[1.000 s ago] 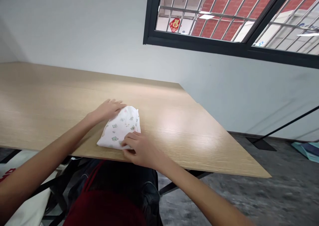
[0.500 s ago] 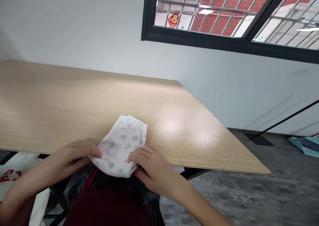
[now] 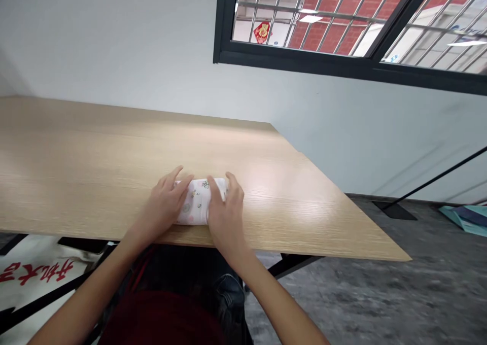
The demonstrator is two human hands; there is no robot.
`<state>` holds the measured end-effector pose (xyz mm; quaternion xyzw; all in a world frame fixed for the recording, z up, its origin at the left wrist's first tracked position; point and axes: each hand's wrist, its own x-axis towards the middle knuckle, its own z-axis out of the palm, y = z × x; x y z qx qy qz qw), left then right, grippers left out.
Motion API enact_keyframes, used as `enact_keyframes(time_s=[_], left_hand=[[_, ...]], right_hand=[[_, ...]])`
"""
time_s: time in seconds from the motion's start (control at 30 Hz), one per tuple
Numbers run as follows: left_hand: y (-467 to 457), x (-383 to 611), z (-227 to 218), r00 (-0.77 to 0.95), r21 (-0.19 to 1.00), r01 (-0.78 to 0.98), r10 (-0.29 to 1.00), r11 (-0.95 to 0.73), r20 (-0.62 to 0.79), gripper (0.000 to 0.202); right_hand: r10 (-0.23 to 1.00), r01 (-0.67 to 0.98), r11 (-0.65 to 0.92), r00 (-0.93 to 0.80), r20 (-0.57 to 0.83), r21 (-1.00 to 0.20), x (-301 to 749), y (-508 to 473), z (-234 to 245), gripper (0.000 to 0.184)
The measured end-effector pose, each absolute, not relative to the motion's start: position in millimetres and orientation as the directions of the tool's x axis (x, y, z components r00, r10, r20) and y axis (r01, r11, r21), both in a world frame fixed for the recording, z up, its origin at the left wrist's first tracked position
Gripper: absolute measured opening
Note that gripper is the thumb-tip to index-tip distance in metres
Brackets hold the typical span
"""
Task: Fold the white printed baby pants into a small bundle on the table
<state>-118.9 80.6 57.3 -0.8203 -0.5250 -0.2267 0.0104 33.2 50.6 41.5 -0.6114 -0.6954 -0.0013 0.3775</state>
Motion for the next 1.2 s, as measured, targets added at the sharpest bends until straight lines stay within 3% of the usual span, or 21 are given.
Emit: enact_keyframes(time_s=[0.1,0.17,0.23,0.3,0.37,0.47,0.53,0.63,0.73,0.83,0.87,0.93,1.03,1.1,1.2], left_hand=[[73.7,-123.9,50.3,0.452,0.187,0.827,0.826,-0.529,0.338,0.046],[73.2,-135.4,51.7,0.459,0.294,0.802,0.852,-0.519,0.252,0.046],[78.1,-144.9,57.3,0.391,0.42,0.795,0.899,-0.438,0.198,0.042],[86.1,-145.9,65.4,0.329,0.509,0.77,0.923,-0.385,0.2,0.039],[90.6,-138.8,72.9,0.304,0.557,0.743,0.929,-0.371,0.213,0.035],[75.2,-130.0,76.5,0.269,0.592,0.748,0.952,-0.3,0.144,0.029],[49.6,-135.8,73.7,0.252,0.635,0.739,0.967,-0.224,0.048,0.028],[12.5,-161.1,68.1,0.391,0.718,0.668,0.913,-0.195,-0.117,0.024],[7.9,-183.2,67.4,0.44,0.745,0.655,0.865,-0.124,-0.242,0.027],[34.0,-181.2,70.4,0.319,0.703,0.703,0.93,-0.103,-0.183,0.031],[44.3,-175.3,71.5,0.296,0.68,0.72,0.948,-0.139,-0.119,0.029],[59.7,-159.0,73.2,0.301,0.66,0.727,0.952,-0.189,-0.059,0.024],[59.3,-130.3,72.0,0.414,0.756,0.644,0.884,-0.118,-0.215,0.027],[43.2,-110.0,67.0,0.571,0.818,0.557,0.782,-0.143,-0.252,0.036],[8.6,-76.9,52.0,0.753,0.847,0.415,0.647,-0.332,-0.116,0.036]], right_hand=[[0.847,0.901,0.345,-0.177,0.5,-0.264,39.3,43.5,39.3,0.043],[0.869,0.9,0.334,-0.179,0.461,-0.281,54.2,35.5,38.3,0.047],[0.838,0.904,0.231,0.003,0.545,-0.359,68.8,22.3,35.7,0.044],[0.748,0.888,0.226,0.105,0.656,-0.4,73.7,7.0,31.8,0.036],[0.717,0.888,0.321,0.0,0.697,-0.33,65.8,-2.4,28.6,0.03],[0.811,0.914,0.329,-0.143,0.567,-0.239,44.1,8.0,32.3,0.035],[0.9,0.915,0.297,-0.172,0.4,-0.274,35.0,26.9,42.3,0.042],[0.93,0.85,0.367,-0.323,0.176,-0.378,34.5,47.7,61.6,0.048],[0.878,0.799,0.477,-0.452,0.158,-0.366,37.4,45.6,71.4,0.064],[0.784,0.741,0.621,-0.589,0.197,-0.255,31.1,41.6,69.6,0.088],[0.764,0.73,0.645,-0.613,0.198,-0.227,27.2,43.7,68.6,0.084],[0.773,0.745,0.634,-0.604,0.193,-0.209,20.8,51.4,69.1,0.056],[0.852,0.814,0.523,-0.495,0.169,-0.254,26.7,51.9,76.2,0.028],[0.9,0.841,0.435,-0.396,0.181,-0.323,45.7,31.3,80.2,0.024],[0.953,0.826,0.293,-0.211,0.217,-0.482,86.9,-31.9,72.8,0.031]])
